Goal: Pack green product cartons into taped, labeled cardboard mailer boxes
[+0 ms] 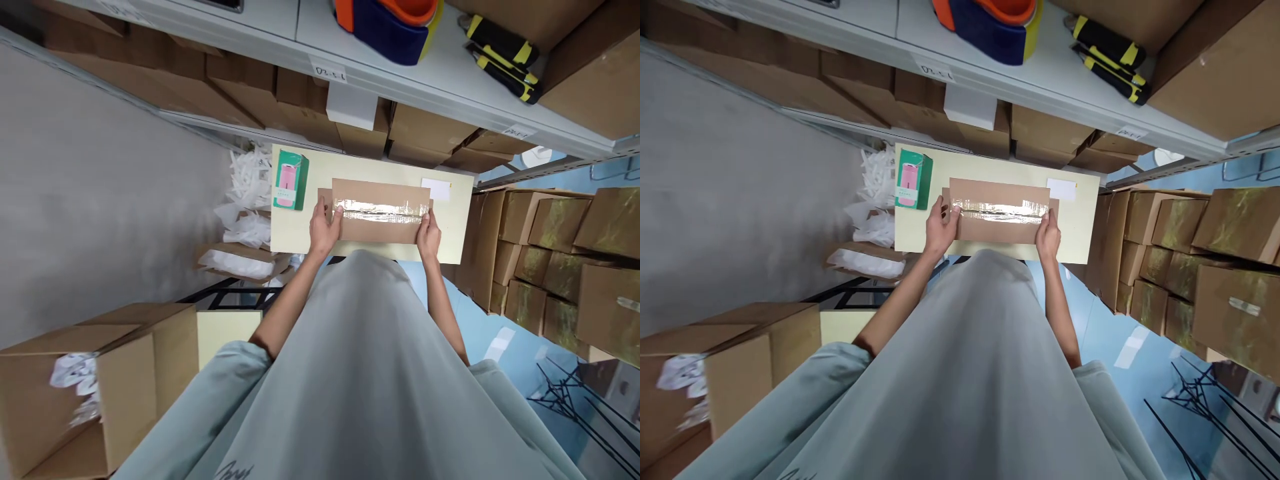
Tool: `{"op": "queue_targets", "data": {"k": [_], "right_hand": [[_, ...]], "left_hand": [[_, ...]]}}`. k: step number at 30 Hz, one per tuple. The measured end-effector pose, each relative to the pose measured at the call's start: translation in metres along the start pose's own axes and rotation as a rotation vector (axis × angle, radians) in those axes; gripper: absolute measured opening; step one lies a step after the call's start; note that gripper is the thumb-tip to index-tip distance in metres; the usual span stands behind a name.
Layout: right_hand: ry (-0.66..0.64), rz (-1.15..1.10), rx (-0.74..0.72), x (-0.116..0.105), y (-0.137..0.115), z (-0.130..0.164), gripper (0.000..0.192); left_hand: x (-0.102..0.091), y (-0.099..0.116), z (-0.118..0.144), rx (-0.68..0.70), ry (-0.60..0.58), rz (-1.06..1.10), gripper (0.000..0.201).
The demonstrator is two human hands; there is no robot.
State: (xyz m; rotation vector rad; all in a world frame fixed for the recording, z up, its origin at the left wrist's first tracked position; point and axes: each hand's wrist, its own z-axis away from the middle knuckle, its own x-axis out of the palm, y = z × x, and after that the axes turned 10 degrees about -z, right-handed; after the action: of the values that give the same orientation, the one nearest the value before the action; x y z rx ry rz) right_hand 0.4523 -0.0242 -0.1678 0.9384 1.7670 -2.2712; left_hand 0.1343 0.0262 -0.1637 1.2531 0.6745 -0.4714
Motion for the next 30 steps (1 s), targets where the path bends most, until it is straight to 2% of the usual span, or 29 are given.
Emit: {"op": "queue_targets", "data": {"k": [3, 6, 11, 13, 15, 17, 19, 21, 25, 28, 30], "right_hand": [[0.091, -0.028, 0.025, -0.006, -0.009, 0.005, 0.082], [0.114, -0.037, -0.016, -0.022, -0.035, 0.02, 0.078], [0.109, -0.088, -0.144, -0.071, -0.092, 0.059, 0.058], [0.1, -0.13, -0.159, -0.085, -0.102, 0.068, 0.054], [0.054, -0.196, -0.123, -0.089, -0.098, 0.069, 0.055], [-0.034, -0.287, -0.009, -0.081, -0.082, 0.063, 0.064], [-0.13, -0.344, 0.135, -0.064, -0.06, 0.054, 0.074], [-0.216, -0.353, 0.237, -0.042, -0.037, 0.046, 0.08], [-0.355, -0.363, 0.323, -0.012, -0.001, 0.04, 0.094], [-0.408, -0.397, 0.333, -0.009, 0.013, 0.035, 0.1], [-0.354, -0.415, 0.312, -0.011, 0.016, 0.024, 0.1]], "left_hand": [[-0.008, 0.0, 0.006, -0.015, -0.001, 0.024, 0.05], [-0.034, 0.005, 0.014, -0.02, -0.044, 0.06, 0.042], [-0.106, 0.02, 0.031, 0.067, -0.038, 0.137, 0.052], [-0.127, 0.022, 0.037, 0.048, -0.047, 0.159, 0.062], [-0.134, 0.019, 0.04, -0.005, -0.079, 0.213, 0.071], [-0.128, 0.011, 0.038, -0.096, -0.137, 0.288, 0.074], [-0.111, 0.001, 0.034, -0.19, -0.204, 0.339, 0.078], [-0.09, -0.011, 0.03, -0.251, -0.246, 0.342, 0.074], [-0.058, -0.037, 0.027, -0.323, -0.297, 0.311, 0.052], [-0.051, -0.053, 0.023, -0.344, -0.373, 0.298, 0.055], [-0.051, -0.055, 0.012, -0.33, -0.363, 0.29, 0.063]]}}
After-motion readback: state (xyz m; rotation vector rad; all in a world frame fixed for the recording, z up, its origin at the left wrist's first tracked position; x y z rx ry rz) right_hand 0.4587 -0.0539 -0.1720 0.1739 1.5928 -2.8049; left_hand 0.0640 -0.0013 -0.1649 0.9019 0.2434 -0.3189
